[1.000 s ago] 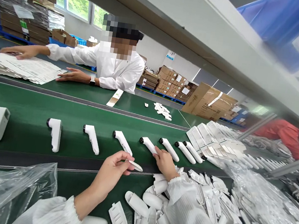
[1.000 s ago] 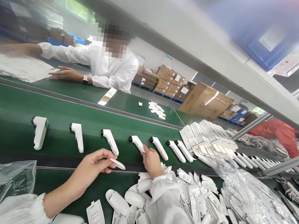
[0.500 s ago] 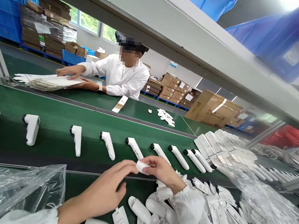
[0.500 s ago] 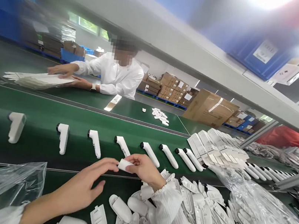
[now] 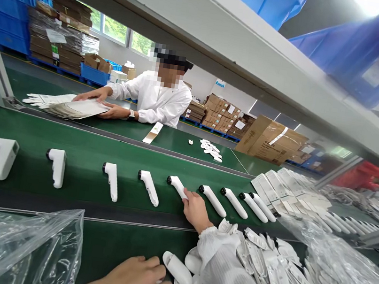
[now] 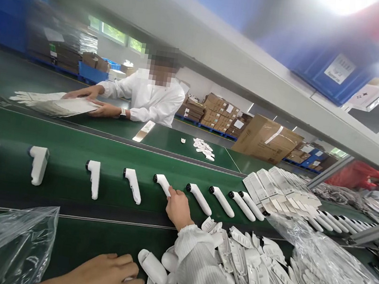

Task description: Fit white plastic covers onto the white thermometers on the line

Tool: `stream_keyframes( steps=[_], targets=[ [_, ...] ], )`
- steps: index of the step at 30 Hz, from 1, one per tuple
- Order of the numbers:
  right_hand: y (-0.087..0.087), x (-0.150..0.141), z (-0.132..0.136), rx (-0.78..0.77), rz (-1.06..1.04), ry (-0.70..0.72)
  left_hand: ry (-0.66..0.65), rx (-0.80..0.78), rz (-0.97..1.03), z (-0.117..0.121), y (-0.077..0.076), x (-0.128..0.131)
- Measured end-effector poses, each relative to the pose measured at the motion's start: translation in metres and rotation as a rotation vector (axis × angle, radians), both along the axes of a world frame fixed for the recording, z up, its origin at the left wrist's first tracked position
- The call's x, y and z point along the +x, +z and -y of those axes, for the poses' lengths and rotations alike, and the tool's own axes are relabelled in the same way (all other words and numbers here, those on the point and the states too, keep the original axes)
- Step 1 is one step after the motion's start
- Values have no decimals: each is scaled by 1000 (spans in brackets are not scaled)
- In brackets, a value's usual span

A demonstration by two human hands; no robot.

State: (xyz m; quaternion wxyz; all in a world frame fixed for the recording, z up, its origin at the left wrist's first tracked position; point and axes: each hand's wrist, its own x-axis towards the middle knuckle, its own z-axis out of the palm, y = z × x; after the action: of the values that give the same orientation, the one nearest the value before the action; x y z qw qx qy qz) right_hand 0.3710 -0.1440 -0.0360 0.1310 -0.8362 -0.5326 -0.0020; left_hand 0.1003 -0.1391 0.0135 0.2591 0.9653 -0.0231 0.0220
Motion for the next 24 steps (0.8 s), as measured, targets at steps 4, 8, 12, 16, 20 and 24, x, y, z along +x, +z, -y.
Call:
stream_keyframes(
  steps=[4, 8, 12, 16, 20, 24],
  targets=[
    [11, 3, 10, 12, 22, 26, 97, 12, -68, -9, -1, 5],
    [42, -25, 28, 179, -240, 249, 333, -186, -70, -26, 5, 3],
    [73, -74, 39, -7, -600, 708, 497, -569, 60, -40, 6, 3],
    [88, -101, 37, -27, -576, 734, 599, -908, 158, -46, -5, 4],
    [80, -85, 26, -24, -499, 639, 698, -803, 167, -43, -7, -12],
    [49, -51, 5, 146, -445, 224, 242, -373, 29, -27, -12, -28]
  ],
)
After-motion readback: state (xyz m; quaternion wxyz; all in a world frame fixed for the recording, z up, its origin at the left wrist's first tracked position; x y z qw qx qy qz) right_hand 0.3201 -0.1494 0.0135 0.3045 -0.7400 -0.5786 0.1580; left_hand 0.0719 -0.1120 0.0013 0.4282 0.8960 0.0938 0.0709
